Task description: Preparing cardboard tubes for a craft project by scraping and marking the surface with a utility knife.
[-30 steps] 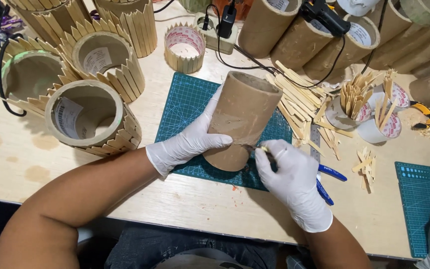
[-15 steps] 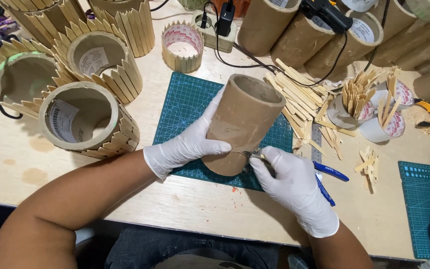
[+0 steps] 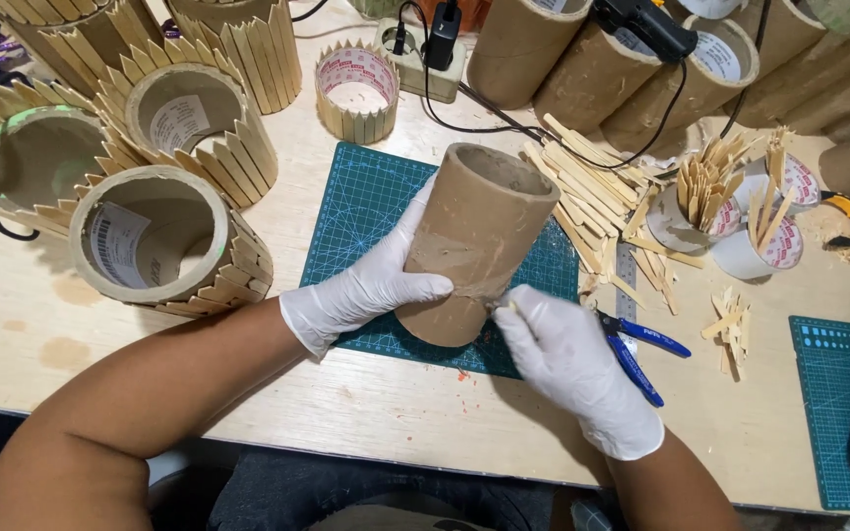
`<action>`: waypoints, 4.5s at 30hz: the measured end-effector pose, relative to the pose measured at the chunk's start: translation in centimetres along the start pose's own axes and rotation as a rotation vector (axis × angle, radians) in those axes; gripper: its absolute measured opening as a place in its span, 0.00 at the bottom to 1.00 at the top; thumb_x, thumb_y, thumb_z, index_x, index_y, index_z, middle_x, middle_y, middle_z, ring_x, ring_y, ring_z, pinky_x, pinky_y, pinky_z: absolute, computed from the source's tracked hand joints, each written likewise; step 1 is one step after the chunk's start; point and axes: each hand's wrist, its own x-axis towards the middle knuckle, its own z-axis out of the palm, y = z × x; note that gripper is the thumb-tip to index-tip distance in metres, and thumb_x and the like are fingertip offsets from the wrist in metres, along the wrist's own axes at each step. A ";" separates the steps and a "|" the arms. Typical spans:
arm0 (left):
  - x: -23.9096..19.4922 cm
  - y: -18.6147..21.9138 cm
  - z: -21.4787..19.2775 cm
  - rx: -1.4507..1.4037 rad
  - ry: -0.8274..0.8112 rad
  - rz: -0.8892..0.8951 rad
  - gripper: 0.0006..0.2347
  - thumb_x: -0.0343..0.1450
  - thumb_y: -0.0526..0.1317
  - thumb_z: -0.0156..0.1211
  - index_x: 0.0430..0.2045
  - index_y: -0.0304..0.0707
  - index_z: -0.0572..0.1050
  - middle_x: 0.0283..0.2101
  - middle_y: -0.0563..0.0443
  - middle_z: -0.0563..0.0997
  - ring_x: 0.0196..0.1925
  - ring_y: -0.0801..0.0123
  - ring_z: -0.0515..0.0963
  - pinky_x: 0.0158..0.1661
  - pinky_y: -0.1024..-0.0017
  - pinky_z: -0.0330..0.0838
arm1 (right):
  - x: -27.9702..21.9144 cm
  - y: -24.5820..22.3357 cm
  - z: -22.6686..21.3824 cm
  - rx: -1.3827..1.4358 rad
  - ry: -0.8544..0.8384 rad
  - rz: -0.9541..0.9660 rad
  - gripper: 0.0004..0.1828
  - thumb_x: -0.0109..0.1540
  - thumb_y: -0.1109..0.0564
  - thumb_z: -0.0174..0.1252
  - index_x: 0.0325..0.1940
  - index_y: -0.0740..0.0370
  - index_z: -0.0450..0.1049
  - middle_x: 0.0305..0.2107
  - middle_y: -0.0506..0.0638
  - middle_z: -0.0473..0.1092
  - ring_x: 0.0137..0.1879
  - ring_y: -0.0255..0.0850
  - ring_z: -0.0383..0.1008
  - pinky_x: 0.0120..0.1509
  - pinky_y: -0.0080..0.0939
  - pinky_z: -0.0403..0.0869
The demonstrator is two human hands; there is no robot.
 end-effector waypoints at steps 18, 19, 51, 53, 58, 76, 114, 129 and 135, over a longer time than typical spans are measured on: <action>0.2 1.8 0.0 -0.120 0.018 -0.053 0.54 0.58 0.58 0.73 0.74 0.44 0.41 0.70 0.41 0.62 0.69 0.57 0.67 0.65 0.58 0.67 | 1.0 -0.5 -1.4 -0.164 -0.189 0.052 0.16 0.70 0.46 0.40 0.38 0.52 0.71 0.25 0.44 0.72 0.30 0.41 0.76 0.37 0.48 0.77; 0.3 1.7 0.1 -0.121 0.018 -0.053 0.54 0.58 0.58 0.73 0.74 0.44 0.41 0.70 0.41 0.62 0.69 0.57 0.67 0.65 0.58 0.67 | 1.3 -0.1 -1.9 -0.165 -0.190 0.053 0.16 0.70 0.46 0.40 0.38 0.52 0.71 0.25 0.44 0.72 0.30 0.41 0.76 0.37 0.48 0.77; 0.0 0.1 0.6 -0.341 0.343 -0.089 0.29 0.67 0.43 0.63 0.66 0.49 0.66 0.52 0.44 0.82 0.44 0.63 0.85 0.48 0.62 0.82 | 1.1 0.7 0.6 0.036 -0.027 0.010 0.11 0.68 0.51 0.49 0.36 0.55 0.73 0.28 0.62 0.74 0.41 0.66 0.77 0.39 0.61 0.71; -0.6 0.4 -0.7 -0.376 0.297 -0.043 0.35 0.64 0.49 0.67 0.67 0.41 0.63 0.57 0.42 0.78 0.52 0.61 0.81 0.53 0.61 0.78 | 0.9 -1.4 0.5 -0.047 -0.145 0.009 0.13 0.68 0.49 0.49 0.32 0.53 0.70 0.26 0.54 0.74 0.36 0.55 0.77 0.40 0.52 0.71; -0.4 -0.1 -1.8 -0.391 0.182 -0.049 0.42 0.62 0.54 0.67 0.71 0.41 0.55 0.67 0.41 0.69 0.66 0.55 0.71 0.64 0.56 0.68 | 0.0 0.2 0.9 -0.151 -0.175 0.038 0.11 0.65 0.49 0.53 0.29 0.49 0.72 0.19 0.44 0.70 0.26 0.41 0.68 0.36 0.39 0.68; 0.3 1.2 0.6 -0.084 0.130 -0.118 0.47 0.62 0.47 0.73 0.76 0.51 0.49 0.72 0.49 0.66 0.65 0.68 0.69 0.66 0.60 0.66 | 0.6 1.1 0.9 0.184 0.070 0.056 0.13 0.70 0.55 0.50 0.36 0.56 0.79 0.22 0.57 0.76 0.31 0.53 0.80 0.41 0.51 0.78; 0.1 1.3 -0.4 -0.137 -0.004 -0.078 0.52 0.58 0.61 0.72 0.72 0.39 0.47 0.67 0.40 0.66 0.68 0.58 0.70 0.65 0.59 0.68 | -0.5 0.0 -0.2 0.055 0.405 -0.134 0.16 0.71 0.61 0.53 0.63 0.58 0.66 0.46 0.52 0.73 0.44 0.38 0.77 0.52 0.36 0.75; -0.1 1.0 0.0 -0.183 -0.032 0.010 0.52 0.61 0.59 0.72 0.74 0.39 0.42 0.69 0.38 0.64 0.70 0.55 0.68 0.67 0.55 0.68 | -0.3 -2.5 -1.7 -0.043 0.248 -0.346 0.23 0.68 0.68 0.56 0.65 0.52 0.70 0.53 0.50 0.78 0.53 0.38 0.83 0.62 0.34 0.80; -0.1 0.2 -0.1 -0.186 0.004 0.012 0.52 0.61 0.58 0.73 0.74 0.40 0.42 0.69 0.39 0.63 0.70 0.56 0.67 0.68 0.58 0.66 | -1.6 -1.1 -1.3 -0.311 0.343 -0.422 0.25 0.64 0.66 0.65 0.64 0.49 0.73 0.46 0.51 0.80 0.44 0.39 0.82 0.55 0.38 0.81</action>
